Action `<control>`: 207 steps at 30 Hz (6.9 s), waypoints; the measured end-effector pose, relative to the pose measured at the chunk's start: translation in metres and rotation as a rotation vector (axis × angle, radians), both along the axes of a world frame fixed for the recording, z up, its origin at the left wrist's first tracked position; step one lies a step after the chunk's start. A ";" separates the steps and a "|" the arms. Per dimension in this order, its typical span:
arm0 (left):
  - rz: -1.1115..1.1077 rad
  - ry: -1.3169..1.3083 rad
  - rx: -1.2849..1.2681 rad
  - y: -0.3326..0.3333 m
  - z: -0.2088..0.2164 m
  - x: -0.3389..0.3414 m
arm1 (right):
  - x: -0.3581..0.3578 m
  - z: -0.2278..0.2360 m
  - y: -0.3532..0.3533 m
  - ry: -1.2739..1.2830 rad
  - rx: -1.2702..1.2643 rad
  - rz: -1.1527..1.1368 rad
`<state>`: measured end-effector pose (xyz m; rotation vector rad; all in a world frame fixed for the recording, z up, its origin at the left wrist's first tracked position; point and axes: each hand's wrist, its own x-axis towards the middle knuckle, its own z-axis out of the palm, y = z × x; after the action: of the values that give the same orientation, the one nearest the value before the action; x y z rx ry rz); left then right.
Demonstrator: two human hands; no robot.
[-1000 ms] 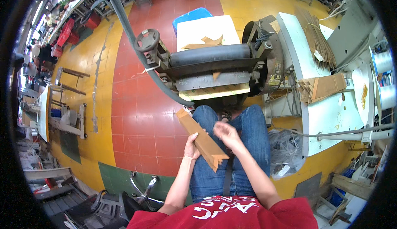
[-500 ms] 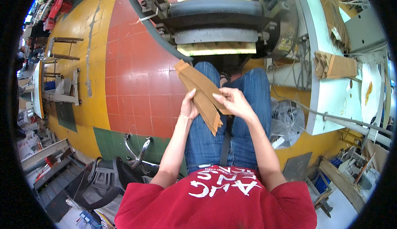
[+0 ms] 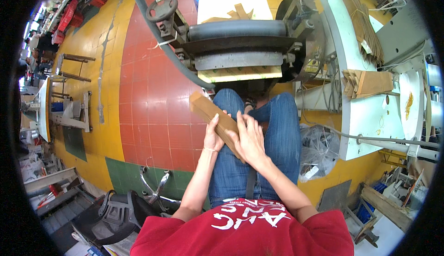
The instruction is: The person sits at a workstation in a factory and repeatedly picks up, separates, and stacks small brown cardboard pieces. They occasionally place stacks on a nearby table and continue handling the pieces by hand.
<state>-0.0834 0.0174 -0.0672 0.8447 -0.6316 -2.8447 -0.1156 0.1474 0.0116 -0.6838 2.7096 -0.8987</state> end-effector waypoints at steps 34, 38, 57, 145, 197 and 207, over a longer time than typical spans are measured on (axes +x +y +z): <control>-0.081 0.031 0.087 -0.004 -0.008 0.001 | -0.022 -0.010 0.024 -0.306 -0.416 -0.149; -0.075 0.103 0.163 -0.008 -0.012 0.003 | -0.049 -0.003 0.024 0.024 -0.405 -0.039; -0.112 0.023 0.150 -0.010 -0.017 -0.004 | -0.129 -0.052 -0.029 -0.839 -1.201 -0.550; -0.158 0.026 0.087 -0.009 -0.027 -0.004 | -0.016 -0.025 0.027 -0.319 -0.409 -0.180; -0.097 0.045 0.140 -0.009 -0.026 -0.012 | -0.077 -0.067 0.028 -0.956 -0.933 -0.623; -0.129 0.010 0.109 -0.008 -0.017 -0.015 | -0.094 -0.069 -0.003 -0.453 -0.584 -0.545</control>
<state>-0.0980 0.0090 -0.0844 0.8336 -0.5541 -3.0221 -0.2098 0.1444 -0.0569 0.2054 2.2312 -1.7532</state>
